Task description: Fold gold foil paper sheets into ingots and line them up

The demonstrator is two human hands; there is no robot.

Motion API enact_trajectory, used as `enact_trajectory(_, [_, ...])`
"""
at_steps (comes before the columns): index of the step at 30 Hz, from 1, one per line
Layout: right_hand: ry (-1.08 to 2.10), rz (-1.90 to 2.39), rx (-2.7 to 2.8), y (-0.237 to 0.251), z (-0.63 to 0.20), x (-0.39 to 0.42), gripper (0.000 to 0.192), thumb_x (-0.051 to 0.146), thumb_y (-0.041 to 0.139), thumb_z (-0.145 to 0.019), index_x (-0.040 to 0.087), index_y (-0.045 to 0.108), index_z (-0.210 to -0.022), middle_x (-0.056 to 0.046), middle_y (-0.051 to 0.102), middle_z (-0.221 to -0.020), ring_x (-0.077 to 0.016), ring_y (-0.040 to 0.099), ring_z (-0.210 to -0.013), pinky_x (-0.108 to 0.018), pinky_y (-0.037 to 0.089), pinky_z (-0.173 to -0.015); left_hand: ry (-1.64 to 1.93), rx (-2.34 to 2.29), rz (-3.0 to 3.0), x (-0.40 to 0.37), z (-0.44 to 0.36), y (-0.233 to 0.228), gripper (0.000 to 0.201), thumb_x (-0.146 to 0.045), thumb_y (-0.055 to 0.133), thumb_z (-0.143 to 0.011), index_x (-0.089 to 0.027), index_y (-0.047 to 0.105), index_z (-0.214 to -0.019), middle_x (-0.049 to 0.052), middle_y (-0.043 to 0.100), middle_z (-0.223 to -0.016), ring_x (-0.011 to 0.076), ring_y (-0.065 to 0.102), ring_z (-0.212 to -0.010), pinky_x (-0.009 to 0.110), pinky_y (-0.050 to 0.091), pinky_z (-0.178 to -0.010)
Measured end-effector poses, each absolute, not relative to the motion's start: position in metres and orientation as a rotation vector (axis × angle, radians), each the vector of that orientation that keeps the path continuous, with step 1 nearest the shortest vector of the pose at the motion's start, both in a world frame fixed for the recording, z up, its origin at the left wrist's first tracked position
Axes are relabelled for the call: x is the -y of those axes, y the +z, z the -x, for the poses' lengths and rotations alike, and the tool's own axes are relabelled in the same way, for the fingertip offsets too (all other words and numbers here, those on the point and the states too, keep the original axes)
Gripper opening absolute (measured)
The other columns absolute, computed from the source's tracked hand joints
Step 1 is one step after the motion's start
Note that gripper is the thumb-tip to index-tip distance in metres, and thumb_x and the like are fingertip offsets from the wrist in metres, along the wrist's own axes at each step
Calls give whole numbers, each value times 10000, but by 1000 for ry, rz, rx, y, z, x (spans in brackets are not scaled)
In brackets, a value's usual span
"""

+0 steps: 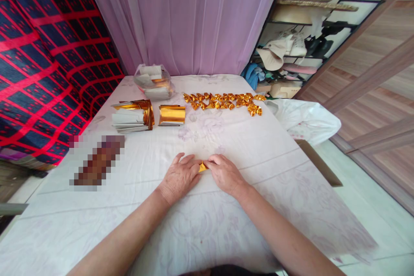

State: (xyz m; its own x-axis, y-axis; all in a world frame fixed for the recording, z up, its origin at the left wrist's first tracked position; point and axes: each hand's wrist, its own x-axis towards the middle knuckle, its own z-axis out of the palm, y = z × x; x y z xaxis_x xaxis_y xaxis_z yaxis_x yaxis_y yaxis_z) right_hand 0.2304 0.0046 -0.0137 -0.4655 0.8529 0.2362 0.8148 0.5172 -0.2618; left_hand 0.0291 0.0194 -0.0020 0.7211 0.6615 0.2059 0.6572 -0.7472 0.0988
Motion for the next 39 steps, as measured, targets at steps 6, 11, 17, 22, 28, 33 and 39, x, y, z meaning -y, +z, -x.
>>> enact_trajectory(6, [-40,1302,2563,-11,-246,1,299,119,524,-904,196,663,-1157,-61,649,-988,-194,546,-870,-317,462,-794,389,-1185,-2837,-20,-30,-6,207,-221,534,-925,-222,615,-1115,27,712,-1115,255,573,-1154,482,263,-1071])
enact_trajectory(11, [-85,1285,2566,-10,-256,8,291,126,528,-907,203,663,-1153,-57,662,-1041,-188,550,-895,-319,451,-803,349,-1222,-2780,-19,-32,-3,230,-225,530,-924,-221,610,-1140,35,720,-1084,258,567,-1159,489,252,-1074])
enact_trajectory(17, [-96,1311,2541,-7,-262,15,300,113,513,-902,219,665,-1138,-56,670,-1062,-185,567,-923,-323,437,-818,350,-1215,-2669,-22,-30,-1,263,-210,545,-897,-230,608,-1151,39,714,-1105,253,562,-1161,491,261,-1066])
enact_trajectory(22, [-61,1320,2491,-3,-242,19,338,240,571,-902,264,622,-1236,-114,536,-1332,-265,460,-1221,-412,399,-951,436,-1183,-2587,-25,-25,-6,277,-243,578,-874,-253,609,-1149,28,715,-1107,243,558,-1163,473,286,-1039])
enact_trajectory(28, [60,1444,2482,-6,-235,20,312,346,575,-914,322,632,-1219,-104,440,-1445,-276,375,-1321,-455,359,-1003,486,-1161,-2565,-27,-24,-10,297,-240,590,-867,-261,604,-1163,20,726,-1066,243,559,-1165,467,286,-1034])
enact_trajectory(33, [37,1534,2412,-10,-250,25,299,326,543,-930,308,653,-1207,-122,493,-1397,-282,423,-1284,-455,374,-980,493,-1149,-2552,-27,-24,-8,304,-228,585,-868,-256,603,-1170,8,741,-918,247,558,-1168,481,277,-1043])
enact_trajectory(39, [60,1549,2314,-15,-250,27,281,269,516,-934,270,666,-1172,-90,585,-1296,-248,505,-1193,-420,401,-952,472,-1159,-2536,-26,-24,-7,324,-228,594,-859,-270,595,-1180,5,740,-923,249,551,-1175,503,260,-1062])
